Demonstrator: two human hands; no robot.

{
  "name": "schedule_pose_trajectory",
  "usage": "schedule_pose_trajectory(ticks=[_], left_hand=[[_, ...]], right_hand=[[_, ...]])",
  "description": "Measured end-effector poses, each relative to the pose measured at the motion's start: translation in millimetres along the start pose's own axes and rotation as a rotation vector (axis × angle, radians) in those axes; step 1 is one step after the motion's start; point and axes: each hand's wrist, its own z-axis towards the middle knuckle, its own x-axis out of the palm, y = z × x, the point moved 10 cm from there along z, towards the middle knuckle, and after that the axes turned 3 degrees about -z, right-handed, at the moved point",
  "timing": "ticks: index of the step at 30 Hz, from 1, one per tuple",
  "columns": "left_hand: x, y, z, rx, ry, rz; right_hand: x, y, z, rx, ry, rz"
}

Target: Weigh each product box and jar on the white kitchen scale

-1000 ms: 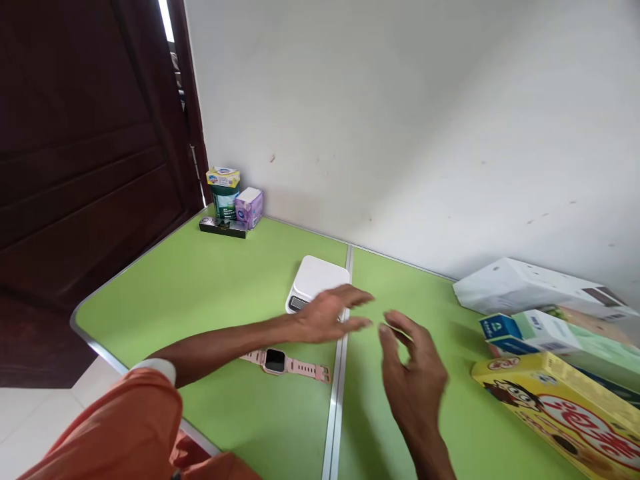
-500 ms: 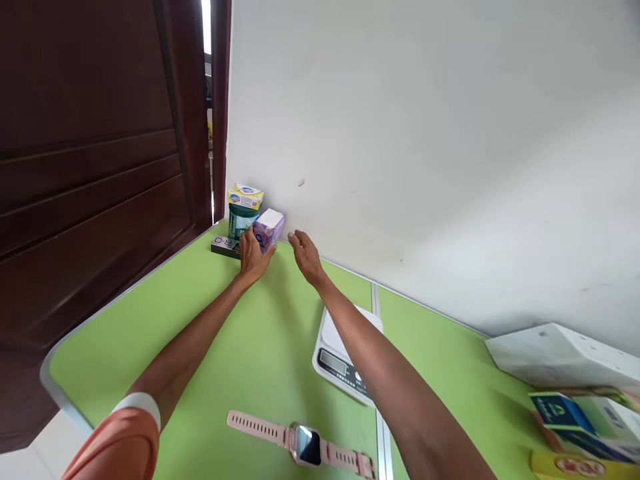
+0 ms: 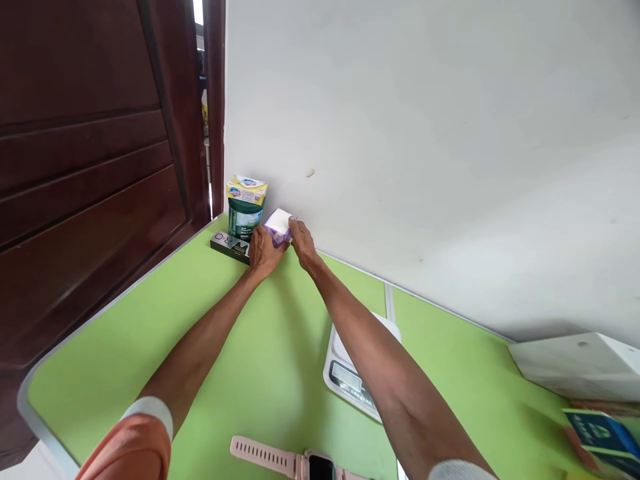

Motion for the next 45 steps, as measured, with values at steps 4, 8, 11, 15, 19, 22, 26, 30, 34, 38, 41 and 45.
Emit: schedule_pose_trajectory(ticks=[4, 8, 11, 15, 19, 22, 26, 30, 34, 38, 41, 45], left_hand=[[-7.7, -27, -17, 0.064, 0.052, 0.001], [-15.9, -80, -48, 0.205, 0.172, -0.012], [-12.4, -119, -83, 0.279, 0.301, -0.059], [12.1, -150, -139, 0.311, 0.518, -0.175], [43.3, -160, -184, 0.341, 0.708, -0.252], [59.0, -156, -197, 0.33, 0.768, -0.227], [63.0, -158, -195, 0.353, 0.797, -0.23], [62.0, -146, -196, 0.35, 0.796, -0.264], [54.2, -106, -202, 0.34, 0.571, -0.381], [40.2, -67, -207, 0.339, 0.282, -0.421], [39.9, -51, -201, 0.266, 0.215, -0.394], [43.6, -40, -191, 0.153, 0.195, -0.371]], right_hand=[[-38, 8, -32, -0.05, -0.024, 0.04], [-103, 30, -83, -0.113, -0.159, 0.009], [-153, 41, -139, -0.156, -0.267, -0.04], [-204, 35, -218, -0.157, -0.405, -0.163], [-225, 7, -271, -0.097, -0.464, -0.19], [-227, -15, -287, -0.066, -0.483, -0.146], [-224, -30, -290, -0.065, -0.49, -0.089], [-227, -46, -293, -0.069, -0.547, -0.083], [-231, -81, -301, -0.058, -0.671, -0.101], [-236, -124, -308, 0.015, -0.773, -0.03], [-238, -139, -309, 0.059, -0.79, 0.025], [-239, -131, -310, 0.056, -0.778, -0.008]])
